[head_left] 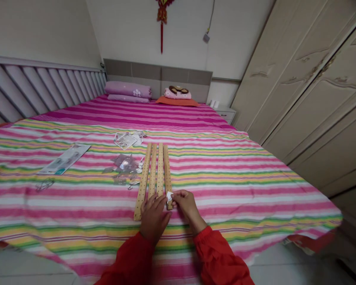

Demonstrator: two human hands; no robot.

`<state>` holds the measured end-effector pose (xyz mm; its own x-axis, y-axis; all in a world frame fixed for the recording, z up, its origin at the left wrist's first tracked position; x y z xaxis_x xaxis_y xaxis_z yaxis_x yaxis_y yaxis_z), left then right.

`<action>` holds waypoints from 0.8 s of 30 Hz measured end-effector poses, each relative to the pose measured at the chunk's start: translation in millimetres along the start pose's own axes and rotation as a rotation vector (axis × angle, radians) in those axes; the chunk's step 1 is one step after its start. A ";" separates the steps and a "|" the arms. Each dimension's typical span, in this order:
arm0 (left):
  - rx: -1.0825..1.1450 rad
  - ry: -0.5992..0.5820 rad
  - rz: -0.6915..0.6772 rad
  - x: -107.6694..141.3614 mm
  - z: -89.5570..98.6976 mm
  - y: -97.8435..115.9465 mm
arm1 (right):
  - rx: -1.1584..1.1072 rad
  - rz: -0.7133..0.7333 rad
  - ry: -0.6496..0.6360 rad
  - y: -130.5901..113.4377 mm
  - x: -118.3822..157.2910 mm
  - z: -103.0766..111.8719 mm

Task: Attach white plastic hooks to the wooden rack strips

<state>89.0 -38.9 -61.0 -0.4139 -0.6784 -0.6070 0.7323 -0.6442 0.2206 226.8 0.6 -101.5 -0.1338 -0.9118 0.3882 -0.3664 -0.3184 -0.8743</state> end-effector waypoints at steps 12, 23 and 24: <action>-0.034 0.007 -0.055 3.8 -5.3 -0.6 | 0.049 0.012 -0.030 -3.4 -6.6 -2.8; -0.048 0.024 0.012 1.4 -6.2 2.2 | 0.054 0.024 -0.006 -1.7 -9.2 -2.0; -0.050 0.025 0.021 0.4 -6.0 3.0 | 0.050 0.025 -0.005 -1.5 -9.1 -1.9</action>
<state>94.3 -39.0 -65.1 -0.3848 -0.6823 -0.6216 0.7670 -0.6110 0.1959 226.9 9.9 -103.2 -0.1376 -0.9208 0.3650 -0.3167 -0.3083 -0.8970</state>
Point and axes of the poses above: each hand's wrist, its own x-axis away from the middle knuckle, its own z-axis out of the back of the hand, y = z × x, the point moved 7 cm from there along -x, towards the middle knuckle, and after that the axes turned 9 degrees about -z, right-handed, at the moved point
